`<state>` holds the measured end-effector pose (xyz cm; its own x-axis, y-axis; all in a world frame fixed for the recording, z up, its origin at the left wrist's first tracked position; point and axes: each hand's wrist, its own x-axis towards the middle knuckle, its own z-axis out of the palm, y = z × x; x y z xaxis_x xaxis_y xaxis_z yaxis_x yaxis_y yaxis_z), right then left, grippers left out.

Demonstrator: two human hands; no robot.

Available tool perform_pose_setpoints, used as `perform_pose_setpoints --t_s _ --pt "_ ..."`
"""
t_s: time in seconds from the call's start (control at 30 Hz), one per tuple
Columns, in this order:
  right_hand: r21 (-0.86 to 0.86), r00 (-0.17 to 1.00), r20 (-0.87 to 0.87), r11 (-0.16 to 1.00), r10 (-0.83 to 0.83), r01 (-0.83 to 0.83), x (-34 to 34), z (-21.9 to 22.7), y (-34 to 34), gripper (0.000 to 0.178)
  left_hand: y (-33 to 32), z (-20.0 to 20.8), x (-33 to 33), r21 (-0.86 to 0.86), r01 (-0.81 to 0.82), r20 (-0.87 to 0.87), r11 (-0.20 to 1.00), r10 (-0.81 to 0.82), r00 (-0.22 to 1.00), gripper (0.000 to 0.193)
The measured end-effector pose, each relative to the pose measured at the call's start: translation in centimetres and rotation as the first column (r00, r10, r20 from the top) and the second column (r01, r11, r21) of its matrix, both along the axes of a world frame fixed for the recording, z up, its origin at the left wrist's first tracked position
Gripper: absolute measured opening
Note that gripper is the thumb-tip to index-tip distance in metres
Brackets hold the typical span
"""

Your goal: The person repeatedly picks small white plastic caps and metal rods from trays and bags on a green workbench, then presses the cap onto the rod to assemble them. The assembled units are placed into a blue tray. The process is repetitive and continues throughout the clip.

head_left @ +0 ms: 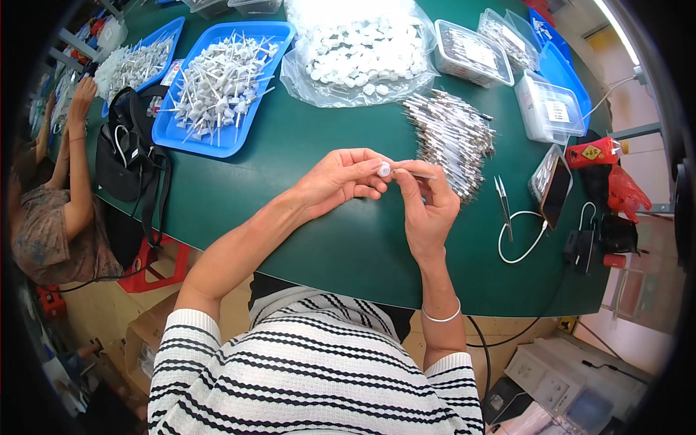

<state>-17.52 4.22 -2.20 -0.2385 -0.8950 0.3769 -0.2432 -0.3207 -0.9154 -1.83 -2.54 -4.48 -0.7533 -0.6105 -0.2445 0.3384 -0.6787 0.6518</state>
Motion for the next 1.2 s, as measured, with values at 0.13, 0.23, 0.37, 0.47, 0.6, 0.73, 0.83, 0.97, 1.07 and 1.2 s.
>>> perform_pose_setpoints --t_s 0.13,0.23,0.37,0.47,0.6,0.73,0.83,0.97,1.07,1.2 --pt "-0.003 1.0 0.0 1.0 0.018 -0.018 -0.01 0.01 0.06 0.008 0.05 0.25 -0.01 -0.014 0.002 0.003 1.0 -0.002 1.0 0.024" --pt "-0.012 1.0 0.01 1.0 0.014 -0.014 0.08 0.07 0.04 0.008 0.04 0.02 -0.02 -0.013 0.001 -0.004 1.0 -0.001 1.0 0.022" --pt "-0.008 1.0 0.014 1.0 0.015 -0.015 0.1 0.16 0.04 0.009 0.07 0.16 0.0 -0.016 0.004 -0.002 1.0 -0.004 1.0 0.021" --pt "-0.004 0.999 -0.017 1.0 0.031 -0.031 0.05 0.26 0.12 0.008 0.13 0.15 -0.01 -0.021 0.007 0.004 1.0 -0.007 1.0 0.021" --pt "0.004 1.0 0.008 1.0 0.024 -0.024 0.12 0.42 0.03 0.008 0.1 0.08 0.0 -0.023 0.005 0.01 1.0 -0.004 1.0 0.022" --pt "-0.005 0.999 0.015 0.999 0.035 -0.035 0.14 0.36 0.04 0.009 0.1 0.03 -0.03 -0.026 0.005 0.015 1.0 -0.004 1.0 0.023" --pt "-0.004 0.999 0.019 0.999 0.047 -0.047 0.12 0.36 0.06 0.009 0.13 0.11 0.0 -0.017 0.007 0.015 1.0 -0.006 1.0 0.023" --pt "-0.01 0.998 0.027 0.998 0.057 -0.057 0.18 0.44 0.05 0.009 0.12 0.08 0.02 -0.017 0.01 0.02 1.0 -0.009 1.0 0.024" --pt "0.003 0.998 0.005 0.998 0.062 -0.062 0.01 0.51 0.07 0.009 0.14 0.04 -0.05 -0.024 0.009 0.018 1.0 -0.009 1.0 0.024" --pt "0.001 0.998 0.015 0.998 0.066 -0.066 0.07 0.58 0.07 0.009 0.15 -0.04 -0.04 -0.024 0.005 0.025 1.0 -0.005 1.0 0.024"
